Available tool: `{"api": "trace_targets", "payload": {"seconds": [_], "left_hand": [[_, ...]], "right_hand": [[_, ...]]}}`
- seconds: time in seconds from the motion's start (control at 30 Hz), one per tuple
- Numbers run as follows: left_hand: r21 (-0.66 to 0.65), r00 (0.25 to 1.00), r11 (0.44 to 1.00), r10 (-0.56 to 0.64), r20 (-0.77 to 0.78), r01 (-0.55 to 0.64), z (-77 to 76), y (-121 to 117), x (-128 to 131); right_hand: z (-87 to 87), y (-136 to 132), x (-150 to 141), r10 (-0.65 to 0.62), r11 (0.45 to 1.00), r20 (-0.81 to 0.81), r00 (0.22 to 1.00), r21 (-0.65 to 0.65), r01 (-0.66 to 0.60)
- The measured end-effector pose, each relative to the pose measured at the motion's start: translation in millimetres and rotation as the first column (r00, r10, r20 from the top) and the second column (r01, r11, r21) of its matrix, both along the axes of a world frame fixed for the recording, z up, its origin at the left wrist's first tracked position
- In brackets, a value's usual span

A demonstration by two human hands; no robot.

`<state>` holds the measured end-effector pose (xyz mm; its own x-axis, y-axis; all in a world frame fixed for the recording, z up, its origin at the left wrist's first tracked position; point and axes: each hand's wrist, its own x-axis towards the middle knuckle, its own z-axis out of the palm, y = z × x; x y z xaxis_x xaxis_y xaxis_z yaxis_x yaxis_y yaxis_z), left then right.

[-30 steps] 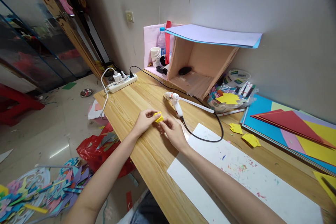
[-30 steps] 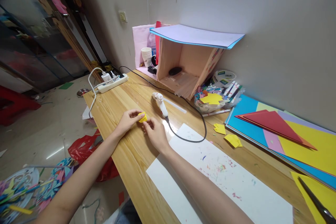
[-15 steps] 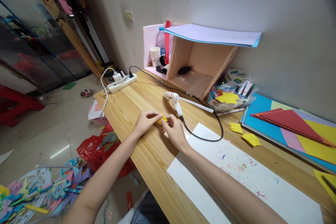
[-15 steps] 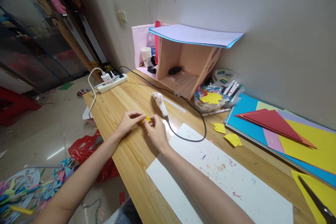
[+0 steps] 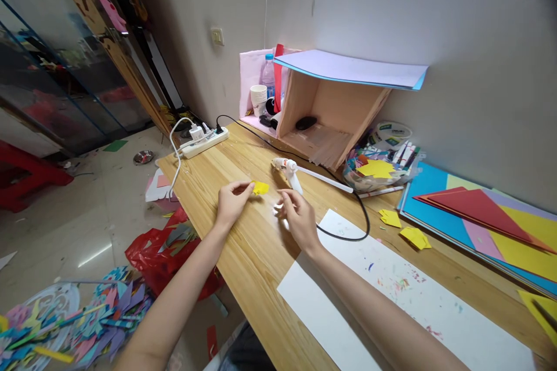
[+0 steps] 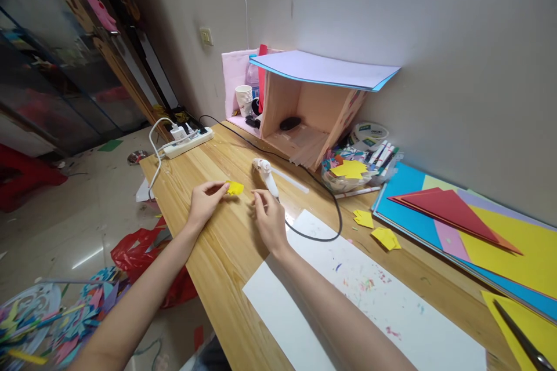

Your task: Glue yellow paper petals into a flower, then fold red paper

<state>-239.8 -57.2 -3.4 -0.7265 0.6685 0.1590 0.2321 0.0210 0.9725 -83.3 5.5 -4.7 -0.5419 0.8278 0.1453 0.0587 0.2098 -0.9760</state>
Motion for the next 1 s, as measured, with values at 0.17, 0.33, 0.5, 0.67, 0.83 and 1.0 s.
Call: {"api": "trace_targets", "payload": {"seconds": [0.17, 0.33, 0.5, 0.67, 0.83, 1.0], "left_hand": [[0.065, 0.947, 0.974, 0.226, -0.230, -0.217, -1.7, -3.1, -5.7], [0.055, 0.908, 0.966, 0.257, -0.331, -0.253, -0.9, -3.6, -5.8], [0.033, 0.913, 0.960, 0.275, -0.300, -0.278, -3.2, -3.0, -7.4], [0.005, 0.927, 0.958, 0.278, -0.254, -0.286, -3.7, -2.7, -7.7], [0.014, 0.933, 0.966, 0.255, -0.253, -0.260, -1.6, -2.3, -7.2], [0.011, 0.930, 0.966, 0.253, -0.267, -0.259, -0.6, -1.5, -5.9]], "right_hand": [[0.6, 33.2, 3.9, -0.419, 0.862, 0.139, 0.897, 0.373, 0.345], [-0.5, 65.9, -12.7, -0.094, 0.936, 0.427, 0.900, 0.347, -0.066], [-0.7, 54.9, -13.7, 0.018, 0.941, 0.378, 0.926, 0.306, -0.143], [-1.2, 35.1, 6.1, 0.164, 0.918, 0.278, 0.947, 0.309, -0.249], [-3.0, 31.8, 12.7, 0.206, 0.919, 0.258, 0.944, 0.280, -0.277], [-4.0, 33.0, 11.7, 0.208, 0.926, 0.260, 0.943, 0.259, -0.275]]}}
